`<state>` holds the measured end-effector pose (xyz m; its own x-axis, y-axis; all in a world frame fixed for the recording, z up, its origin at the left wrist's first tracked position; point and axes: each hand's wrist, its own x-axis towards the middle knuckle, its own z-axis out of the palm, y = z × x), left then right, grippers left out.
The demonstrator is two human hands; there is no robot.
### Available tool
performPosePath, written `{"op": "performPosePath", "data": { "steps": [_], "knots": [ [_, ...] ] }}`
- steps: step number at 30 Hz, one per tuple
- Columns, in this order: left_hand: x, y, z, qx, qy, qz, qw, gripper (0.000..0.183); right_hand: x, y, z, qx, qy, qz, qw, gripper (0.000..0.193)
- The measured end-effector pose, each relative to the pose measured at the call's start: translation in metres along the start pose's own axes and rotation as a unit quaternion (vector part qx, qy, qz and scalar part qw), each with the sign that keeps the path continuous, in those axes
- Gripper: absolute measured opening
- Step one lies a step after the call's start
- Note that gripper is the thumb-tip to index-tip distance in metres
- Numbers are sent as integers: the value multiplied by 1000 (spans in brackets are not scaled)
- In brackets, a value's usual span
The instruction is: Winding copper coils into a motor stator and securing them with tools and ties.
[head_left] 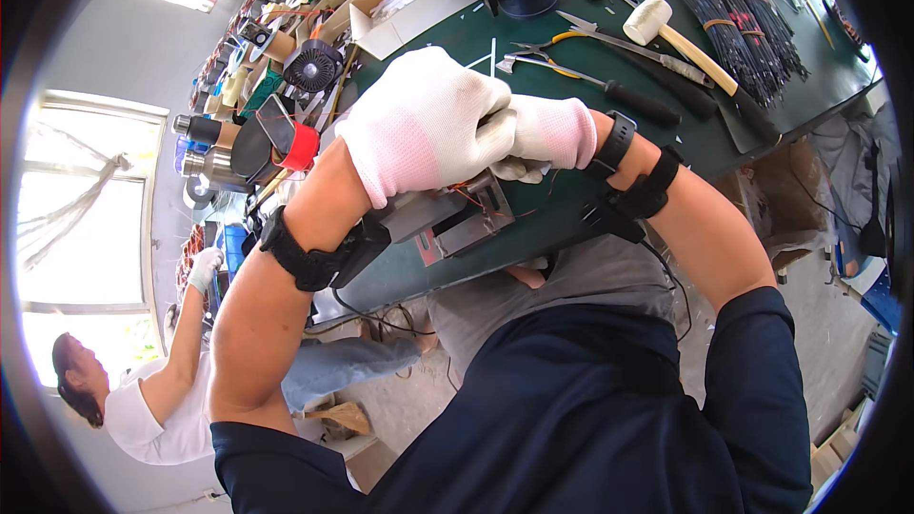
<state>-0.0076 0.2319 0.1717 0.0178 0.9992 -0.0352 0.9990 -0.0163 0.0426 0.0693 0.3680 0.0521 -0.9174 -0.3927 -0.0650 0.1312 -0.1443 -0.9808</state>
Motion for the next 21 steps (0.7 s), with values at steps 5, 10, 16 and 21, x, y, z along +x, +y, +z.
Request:
{"op": "performPosePath", "data": {
  "steps": [5,10,16,21],
  "knots": [
    [0,3,0,-6,22,-16,1000,20,5,11,-5,19,-8,17,1000,14],
    [-1,2,-1,-9,12,-28,1000,20,5,15,6,124,4,18,992,10],
    [0,2,-1,-5,25,-12,1000,20,-1,12,8,158,8,9,987,7],
    [-1,3,-1,-6,20,-20,1000,20,-3,19,37,210,101,-14,972,8]
  ]
}}
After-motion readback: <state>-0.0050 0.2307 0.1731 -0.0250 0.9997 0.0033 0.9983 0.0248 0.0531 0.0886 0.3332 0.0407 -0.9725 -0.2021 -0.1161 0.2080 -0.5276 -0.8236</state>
